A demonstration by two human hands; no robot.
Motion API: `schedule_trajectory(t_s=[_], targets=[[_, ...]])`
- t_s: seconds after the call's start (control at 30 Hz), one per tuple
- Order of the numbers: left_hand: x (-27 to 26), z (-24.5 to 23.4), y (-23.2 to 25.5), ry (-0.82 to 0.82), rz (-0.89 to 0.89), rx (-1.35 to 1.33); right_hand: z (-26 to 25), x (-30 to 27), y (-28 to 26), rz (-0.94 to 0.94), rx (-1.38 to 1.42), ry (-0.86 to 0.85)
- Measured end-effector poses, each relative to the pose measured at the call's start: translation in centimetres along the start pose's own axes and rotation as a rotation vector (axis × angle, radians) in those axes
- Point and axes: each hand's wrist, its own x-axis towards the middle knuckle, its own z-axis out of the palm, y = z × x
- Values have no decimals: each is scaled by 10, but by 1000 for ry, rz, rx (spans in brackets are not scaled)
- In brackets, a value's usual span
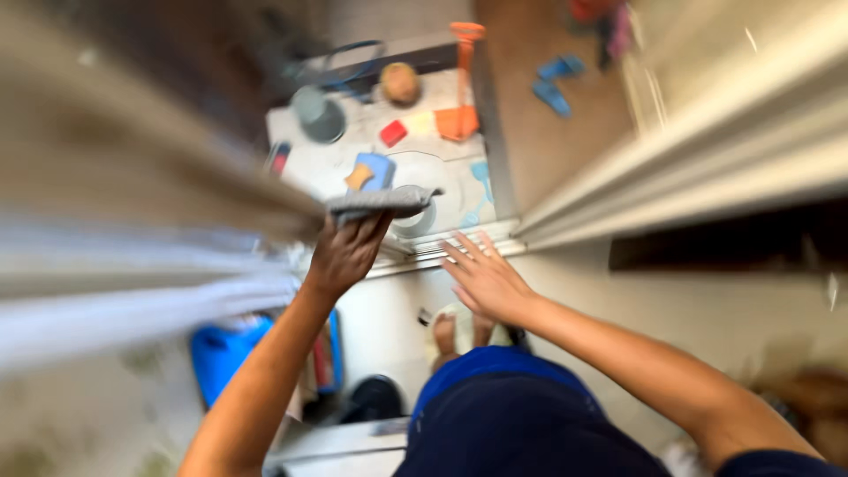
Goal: The person cleans the glass surface of a sliding door and a nearby small stool using a grey cloth.
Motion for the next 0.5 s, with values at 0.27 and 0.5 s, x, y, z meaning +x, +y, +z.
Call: schedule_trajectory(t_s=[0.27,0.5], targets=[[174,73,87,-119,635,-27,60,-155,-39,901,260,109],[242,76,127,-109,806,410,66,-167,-80,1204,410,279]])
